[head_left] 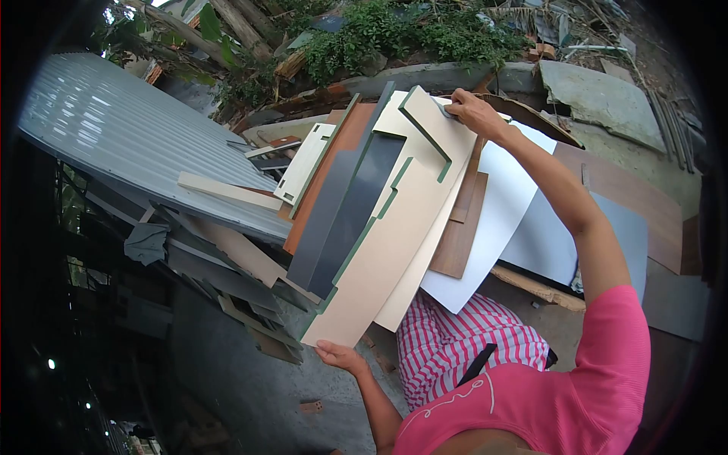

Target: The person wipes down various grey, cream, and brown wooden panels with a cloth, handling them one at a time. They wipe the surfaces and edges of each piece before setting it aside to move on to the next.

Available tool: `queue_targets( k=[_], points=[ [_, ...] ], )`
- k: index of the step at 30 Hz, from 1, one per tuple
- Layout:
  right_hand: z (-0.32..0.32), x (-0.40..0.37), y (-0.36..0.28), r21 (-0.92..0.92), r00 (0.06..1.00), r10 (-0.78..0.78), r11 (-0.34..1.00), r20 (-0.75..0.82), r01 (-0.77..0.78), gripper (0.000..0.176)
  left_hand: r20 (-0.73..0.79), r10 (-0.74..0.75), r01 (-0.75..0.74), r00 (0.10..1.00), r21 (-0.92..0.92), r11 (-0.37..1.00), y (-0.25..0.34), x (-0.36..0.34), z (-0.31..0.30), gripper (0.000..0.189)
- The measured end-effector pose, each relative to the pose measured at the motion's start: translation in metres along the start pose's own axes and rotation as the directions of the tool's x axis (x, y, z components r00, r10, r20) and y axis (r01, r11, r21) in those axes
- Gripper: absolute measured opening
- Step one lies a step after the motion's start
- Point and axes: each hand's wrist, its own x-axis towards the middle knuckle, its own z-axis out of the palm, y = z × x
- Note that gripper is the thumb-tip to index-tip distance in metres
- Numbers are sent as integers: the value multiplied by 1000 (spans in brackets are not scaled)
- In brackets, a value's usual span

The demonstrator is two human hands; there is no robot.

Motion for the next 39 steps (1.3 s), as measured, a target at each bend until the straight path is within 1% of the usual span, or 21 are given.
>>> queue_targets(
  k=[1,3,5,7,9,10,11,13,15,17,19,20,24,27,29,31,33,35,37,38,39],
  points=[
    [-3,3,12,-135,991,-132,983,-27,127,24,1,2,-1,1000,-17,1000,0,2,2,45],
    [-17,13,47,-321,982,-187,932,-27,169,21,-10,42,-42,999,-3,999,-3,5,5,47],
    [-38,16,89,-421,984,-95,907,-148,24,26,-19,87,-87,996,17,996,-4,11,5,48],
    [-56,12,108,-173,821,209,922,-532,-347,32,-28,51,-51,998,-15,999,-4,11,8,48],
    [-58,-1,124,-70,664,318,870,-677,-488,37,-23,-5,4,1000,-70,998,0,13,12,48],
    [-44,-9,138,-93,653,233,901,-720,-424,35,-22,-43,41,999,-87,995,2,14,12,48],
    [-32,-14,127,-105,683,220,910,-696,-400,35,-7,-53,52,999,-92,994,0,16,12,48],
    [-13,-35,91,286,754,566,823,-334,-491,34,55,-86,95,995,-186,978,5,19,14,47],
    [6,-43,52,422,728,679,689,-93,-589,37,117,-195,221,974,-288,932,4,22,17,45],
    [48,-48,38,356,777,596,784,-202,-509,37,162,-277,315,947,-312,896,6,24,19,46],
    [67,-45,10,387,832,543,795,-111,-467,35,208,-347,401,915,-349,847,4,27,19,47],
    [74,-44,-5,342,853,502,833,-141,-434,34,214,-402,454,890,-349,820,2,26,18,49],
    [66,-66,-129,289,890,451,862,-64,-416,29,301,-505,585,809,-337,737,-17,26,13,59],
    [68,-94,-215,177,988,136,977,-76,-121,22,349,-524,630,776,-413,658,-16,27,14,54],
    [62,-107,-279,321,999,-39,946,8,35,21,355,-537,643,766,-439,628,-13,25,14,53],
    [63,-122,-344,477,964,-264,850,17,224,19,378,-535,654,756,-469,594,-11,26,12,53],
    [71,-141,-391,589,862,-501,721,81,364,20,497,-519,715,696,-546,436,-11,26,10,62],
    [74,-138,-399,587,870,-487,728,80,353,18,548,-477,725,687,-560,401,-17,30,4,65],
    [75,-133,-389,582,873,-479,737,90,344,17,601,-543,782,587,-593,189,5,32,2,60],
    [72,-129,-373,508,899,-431,793,74,338,17,640,-446,767,626,-607,205,-12,33,3,61],
    [69,-125,-355,431,921,-386,841,52,327,17,642,-446,768,624,-611,194,-13,32,6,61]
  ],
)
